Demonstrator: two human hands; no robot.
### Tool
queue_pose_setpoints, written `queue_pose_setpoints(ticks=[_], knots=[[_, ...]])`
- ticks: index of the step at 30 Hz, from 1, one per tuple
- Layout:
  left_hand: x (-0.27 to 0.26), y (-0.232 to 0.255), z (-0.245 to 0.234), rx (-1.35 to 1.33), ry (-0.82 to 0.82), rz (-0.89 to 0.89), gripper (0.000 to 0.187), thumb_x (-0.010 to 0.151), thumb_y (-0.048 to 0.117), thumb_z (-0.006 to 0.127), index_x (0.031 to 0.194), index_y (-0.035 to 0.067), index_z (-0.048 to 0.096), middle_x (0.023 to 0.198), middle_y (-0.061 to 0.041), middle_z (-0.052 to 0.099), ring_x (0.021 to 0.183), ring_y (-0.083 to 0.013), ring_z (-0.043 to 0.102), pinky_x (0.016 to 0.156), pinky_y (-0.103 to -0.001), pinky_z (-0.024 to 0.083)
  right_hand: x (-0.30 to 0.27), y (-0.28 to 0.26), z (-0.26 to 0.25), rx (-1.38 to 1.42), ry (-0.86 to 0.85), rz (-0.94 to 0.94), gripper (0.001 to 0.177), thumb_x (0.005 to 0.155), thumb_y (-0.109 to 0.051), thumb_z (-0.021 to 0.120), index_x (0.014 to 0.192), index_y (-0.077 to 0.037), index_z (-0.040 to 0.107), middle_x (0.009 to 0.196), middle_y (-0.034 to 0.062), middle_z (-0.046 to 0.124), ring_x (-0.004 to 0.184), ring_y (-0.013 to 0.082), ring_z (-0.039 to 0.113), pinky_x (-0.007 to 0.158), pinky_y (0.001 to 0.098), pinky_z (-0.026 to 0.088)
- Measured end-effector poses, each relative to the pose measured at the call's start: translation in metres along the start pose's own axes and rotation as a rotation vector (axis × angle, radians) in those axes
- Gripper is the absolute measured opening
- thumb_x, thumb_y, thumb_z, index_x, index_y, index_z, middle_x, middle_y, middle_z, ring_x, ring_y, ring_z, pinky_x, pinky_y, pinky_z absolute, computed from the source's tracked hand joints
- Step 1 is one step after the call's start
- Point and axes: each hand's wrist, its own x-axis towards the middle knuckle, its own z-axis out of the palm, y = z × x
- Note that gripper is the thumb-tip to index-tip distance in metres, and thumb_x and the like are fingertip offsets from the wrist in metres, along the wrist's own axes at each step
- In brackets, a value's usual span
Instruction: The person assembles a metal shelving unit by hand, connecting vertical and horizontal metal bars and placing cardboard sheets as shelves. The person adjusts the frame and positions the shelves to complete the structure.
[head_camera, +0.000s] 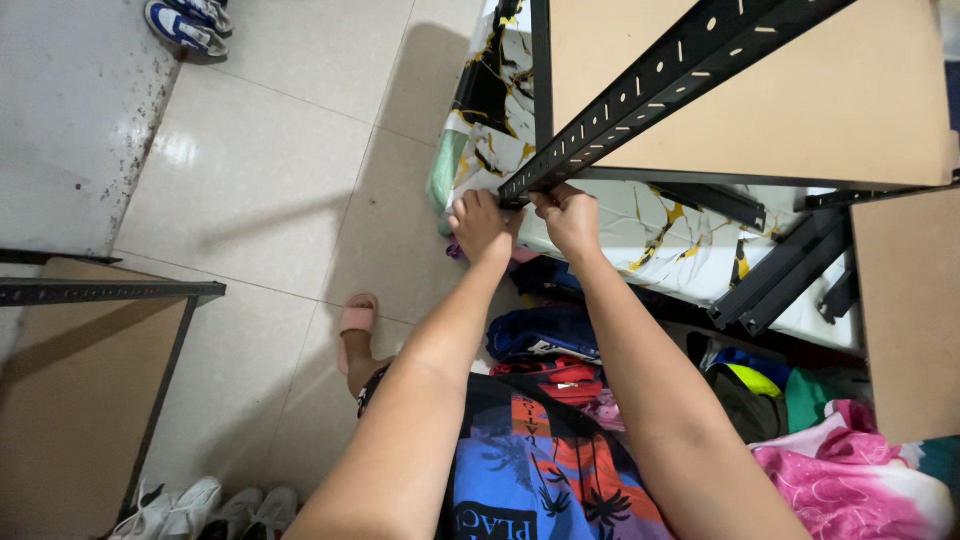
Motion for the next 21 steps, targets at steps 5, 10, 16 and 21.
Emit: queue_pose_setpoints(ticks=[5, 10, 16, 21], knots=[[0.008, -0.009, -0.01, -0.042, -0.008, 0.121, 0.079, 0.062, 0.046, 0.091, 0.127, 0.014, 0.061, 0.12, -0.007, 0.059, 0.117, -0.0303, 0.05, 0.096, -0.047, 0.039, -0.001, -0.006, -0.003, -0.124, -0.012, -0.072, 0.016, 0.089, -0.011, 0.077, 0.102, 0.0, 0.078, 0.072, 0.008, 0.072, 0.06, 0.0101, 0.06, 0.059, 0.029, 0.05], [0.044, -0.025, -0.026, -0.061, -0.239, 0.227, 0.072, 0.059, 0.042, 0.094, 0.125, 0.027, 0.069, 0.125, -0.003, 0.062, 0.122, -0.0278, 0.049, 0.101, -0.048, 0.036, 0.002, -0.002, -0.005, -0.102, -0.035, -0.069, 0.016, 0.089, -0.008, 0.077, 0.103, -0.001, 0.078, 0.073, 0.0066, 0.071, 0.062, 0.0088, 0.058, 0.059, 0.0288, 0.049], [0.061, -0.026, -0.042, -0.09, -0.341, 0.313, 0.055, 0.06, 0.036, 0.093, 0.111, 0.025, 0.076, 0.121, 0.0, 0.067, 0.119, -0.0274, 0.052, 0.101, -0.045, 0.037, 0.001, 0.001, -0.001, -0.047, -0.021, -0.056, 0.016, 0.088, -0.004, 0.077, 0.104, -0.001, 0.078, 0.073, 0.0046, 0.07, 0.063, 0.0081, 0.057, 0.059, 0.0276, 0.049], [0.063, -0.021, -0.045, -0.067, -0.407, 0.252, 0.054, 0.06, 0.033, 0.093, 0.111, 0.025, 0.076, 0.121, 0.003, 0.068, 0.119, -0.0256, 0.053, 0.101, -0.044, 0.037, 0.001, 0.003, -0.002, -0.053, -0.022, -0.054, 0.016, 0.088, -0.006, 0.077, 0.103, -0.001, 0.078, 0.075, 0.0062, 0.072, 0.064, 0.008, 0.06, 0.059, 0.0285, 0.05]])
